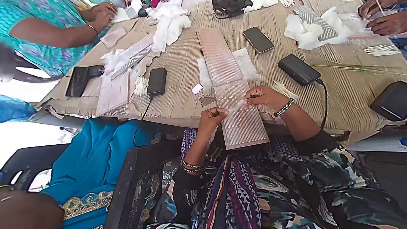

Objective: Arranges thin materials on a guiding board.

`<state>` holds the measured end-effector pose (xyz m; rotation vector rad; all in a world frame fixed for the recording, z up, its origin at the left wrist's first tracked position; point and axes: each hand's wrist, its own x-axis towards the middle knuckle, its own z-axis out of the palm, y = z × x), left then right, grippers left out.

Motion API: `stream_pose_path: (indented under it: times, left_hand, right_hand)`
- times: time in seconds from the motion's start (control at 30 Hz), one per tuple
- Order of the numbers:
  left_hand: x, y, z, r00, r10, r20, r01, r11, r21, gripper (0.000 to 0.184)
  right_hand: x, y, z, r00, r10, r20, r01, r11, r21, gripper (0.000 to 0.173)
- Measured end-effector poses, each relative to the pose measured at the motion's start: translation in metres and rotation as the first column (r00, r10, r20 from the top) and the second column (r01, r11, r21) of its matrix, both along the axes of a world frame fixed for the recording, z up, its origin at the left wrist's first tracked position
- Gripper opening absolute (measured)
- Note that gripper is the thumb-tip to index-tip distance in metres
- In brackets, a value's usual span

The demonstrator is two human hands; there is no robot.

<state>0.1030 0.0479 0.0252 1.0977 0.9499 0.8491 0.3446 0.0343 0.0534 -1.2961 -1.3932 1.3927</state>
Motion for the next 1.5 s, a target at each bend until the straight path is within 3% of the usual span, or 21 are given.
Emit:
stream_pose_path:
  times: [0.13,0.2,0.27,0.33,0.4,0.47,0.53,0.6,0.67,0.73,0.8,1.13,1.23,1.27,1.37,1.43,1.5]
  left_hand:
    - [-0.002,0.001,-0.001,0.999,0.028,-0.018,-0.029,1.000,-0.011,0.014]
    - [0.001,0.000,-0.002,0.999,0.041,-0.023,-0.042,0.999,-0.013,0.014]
    - [0.002,0.000,-0.005,0.998,0.049,-0.024,-0.049,0.999,0.001,0.014]
    - [0.003,0.000,-0.005,0.998,0.057,-0.021,-0.057,0.998,0.020,0.014]
    - [0.002,0.000,-0.004,0.997,0.080,-0.007,-0.080,0.996,0.026,0.013]
    - [0.000,0.001,-0.006,0.994,0.107,0.012,-0.107,0.994,0.024,0.012]
    - [-0.001,0.000,-0.010,0.993,0.118,0.020,-0.119,0.993,0.020,0.011]
    - [0.002,-0.001,-0.010,0.993,0.112,0.030,-0.113,0.993,0.016,0.011]
    - [0.008,-0.002,-0.009,0.993,0.107,0.039,-0.108,0.994,0.015,0.012]
    - [0.011,-0.004,-0.007,0.993,0.111,0.045,-0.112,0.994,0.015,0.012]
    - [0.009,-0.005,-0.005,0.994,0.103,0.040,-0.104,0.994,0.019,0.009]
    - [0.007,-0.006,-0.005,0.996,0.086,-0.015,-0.085,0.995,0.042,0.006]
    - [0.006,-0.006,-0.007,0.985,0.034,-0.167,-0.004,0.984,0.178,0.036]
    - [0.003,-0.006,-0.009,0.958,0.044,-0.282,0.038,0.959,0.281,0.044]
    - [-0.002,-0.011,-0.011,0.808,0.247,-0.534,0.145,0.796,0.587,0.039]
    - [-0.003,-0.016,-0.009,0.700,0.333,-0.631,0.245,0.719,0.651,0.039]
    - [-0.002,-0.017,-0.011,0.619,0.349,-0.703,0.317,0.708,0.631,0.039]
  right_hand:
    - [0.005,0.022,0.003,0.980,-0.153,0.131,0.146,0.988,0.059,0.012]
    - [0.004,0.040,0.007,0.922,-0.180,0.344,0.146,0.982,0.124,0.007]
    - [0.000,0.059,0.010,0.765,-0.170,0.621,0.108,0.985,0.136,0.017]
    - [-0.005,0.071,0.004,0.599,-0.204,0.774,0.130,0.979,0.158,0.028]
    - [-0.009,0.064,0.006,0.585,-0.277,0.762,0.163,0.961,0.224,0.040]
    - [-0.015,0.040,0.010,0.734,-0.260,0.628,0.106,0.956,0.273,0.053]
    - [-0.021,0.011,0.004,0.894,-0.065,0.443,-0.057,0.965,0.257,0.074]
    - [-0.034,-0.007,0.000,0.918,0.078,0.390,-0.179,0.956,0.230,0.088]
    - [-0.048,-0.018,-0.012,0.921,-0.032,0.387,-0.109,0.936,0.336,0.065]
    - [-0.057,-0.023,-0.025,0.927,-0.224,0.301,0.050,0.868,0.493,0.024]
    - [-0.055,-0.022,-0.028,0.929,-0.282,0.241,0.112,0.832,0.543,0.006]
    - [-0.030,-0.015,-0.025,0.971,-0.199,0.130,0.135,0.913,0.385,0.003]
    - [-0.024,-0.011,-0.027,0.930,-0.236,0.282,0.098,0.898,0.430,0.005]
    - [-0.021,-0.009,-0.029,0.898,-0.248,0.363,0.066,0.892,0.446,0.007]
    - [-0.014,-0.001,-0.032,0.806,-0.243,0.540,0.009,0.917,0.400,0.010]
    - [-0.013,0.001,-0.031,0.778,-0.246,0.578,0.026,0.932,0.363,0.019]
    - [-0.013,0.002,-0.030,0.761,-0.262,0.594,0.048,0.935,0.351,0.028]
